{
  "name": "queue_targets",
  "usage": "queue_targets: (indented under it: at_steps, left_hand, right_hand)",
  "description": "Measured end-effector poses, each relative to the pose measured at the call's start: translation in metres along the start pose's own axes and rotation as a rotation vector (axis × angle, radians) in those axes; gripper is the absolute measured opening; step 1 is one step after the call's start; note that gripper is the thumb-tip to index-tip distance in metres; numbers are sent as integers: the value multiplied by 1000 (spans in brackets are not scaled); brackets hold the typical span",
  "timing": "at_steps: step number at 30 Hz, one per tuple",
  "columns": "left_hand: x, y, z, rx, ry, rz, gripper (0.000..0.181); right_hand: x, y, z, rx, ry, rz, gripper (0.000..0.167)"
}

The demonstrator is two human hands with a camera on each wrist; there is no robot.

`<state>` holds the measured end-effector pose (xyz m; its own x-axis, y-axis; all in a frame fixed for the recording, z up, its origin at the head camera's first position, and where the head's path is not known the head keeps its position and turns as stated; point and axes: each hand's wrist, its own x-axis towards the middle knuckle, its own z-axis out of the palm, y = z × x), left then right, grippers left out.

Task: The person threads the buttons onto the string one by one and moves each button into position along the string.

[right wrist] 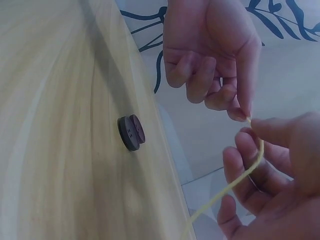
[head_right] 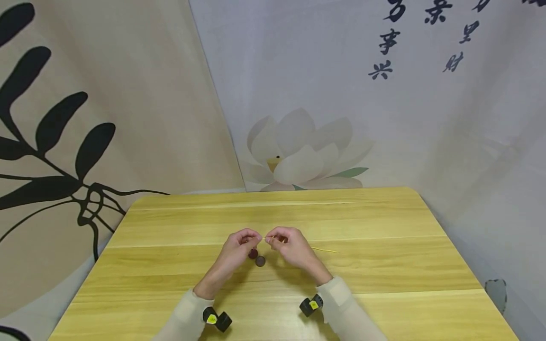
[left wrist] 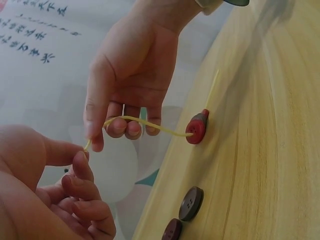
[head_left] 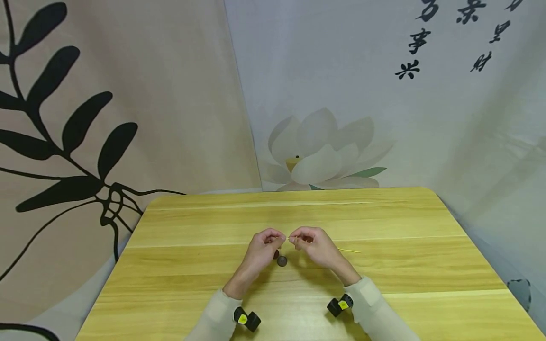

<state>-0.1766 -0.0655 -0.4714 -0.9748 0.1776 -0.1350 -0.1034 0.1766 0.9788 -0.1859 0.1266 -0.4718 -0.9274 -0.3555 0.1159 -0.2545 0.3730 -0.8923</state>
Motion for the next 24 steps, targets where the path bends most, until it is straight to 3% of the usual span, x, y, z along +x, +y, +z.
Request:
queue_targets:
  at_steps: [18,24]
  left_hand:
    - [-1,1,-4,19,-7,8,25]
    - [0,1,-11,95,31,7,24]
  right_hand:
    - [0,1,-4,21,7,-14,14]
    - [1,5,-5,21,27,6,14]
